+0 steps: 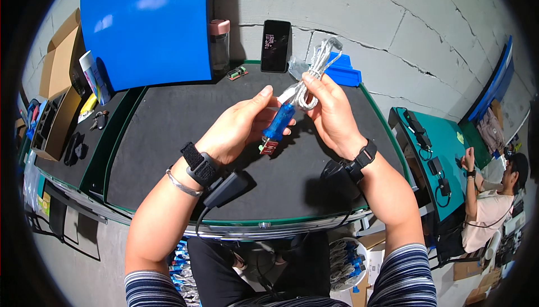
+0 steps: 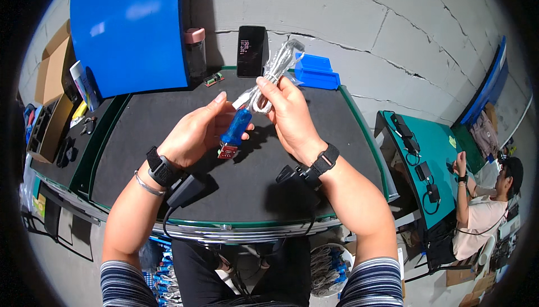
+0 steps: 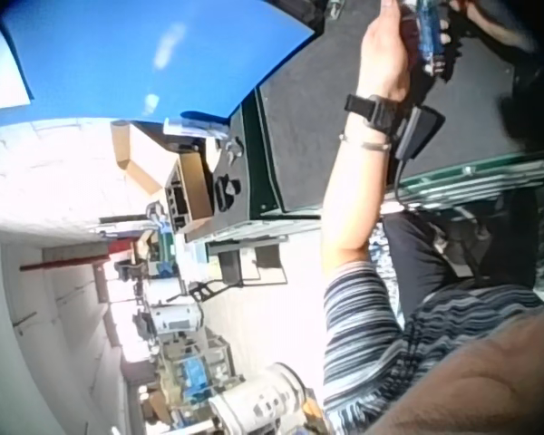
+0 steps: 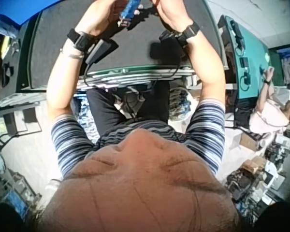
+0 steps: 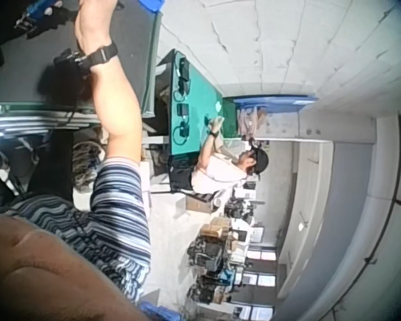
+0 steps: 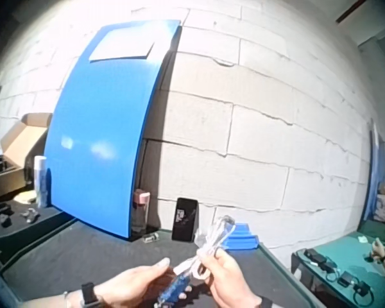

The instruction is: Assembling a blue connector component onto a bundled white cable.

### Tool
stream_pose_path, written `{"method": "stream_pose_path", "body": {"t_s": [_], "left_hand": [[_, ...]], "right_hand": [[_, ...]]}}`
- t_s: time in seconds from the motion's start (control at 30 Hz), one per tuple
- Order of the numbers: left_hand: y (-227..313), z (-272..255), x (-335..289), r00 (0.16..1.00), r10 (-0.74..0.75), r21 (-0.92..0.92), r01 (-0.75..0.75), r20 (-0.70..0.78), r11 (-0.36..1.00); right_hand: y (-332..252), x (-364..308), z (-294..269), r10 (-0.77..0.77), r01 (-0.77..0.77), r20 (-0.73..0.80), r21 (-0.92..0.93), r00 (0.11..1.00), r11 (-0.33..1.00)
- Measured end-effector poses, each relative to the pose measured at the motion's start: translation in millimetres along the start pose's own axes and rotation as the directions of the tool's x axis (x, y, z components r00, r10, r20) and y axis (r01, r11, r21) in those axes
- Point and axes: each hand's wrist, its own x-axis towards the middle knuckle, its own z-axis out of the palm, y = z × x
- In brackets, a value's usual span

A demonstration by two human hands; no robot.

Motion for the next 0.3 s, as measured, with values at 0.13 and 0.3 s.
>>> {"method": "stream_pose_path", "body": {"t_s": [0.13,0.3], "left_hand": [[1.6,-2.1,1.0,0.998,-0.016,-0.056,0.019,0.058,0.998],[0.9,-6.4,0.1,0.991,-0.036,-0.041,0.042,0.131,0.998]], "right_hand": [[1.1,1.0,-1.8,0.019,-0.016,-0.036,0.092,0.999,0.996],[0.8,3.3,-5.5,0.011,-0.005,-0.049,0.122,0.999,0.993]]}}
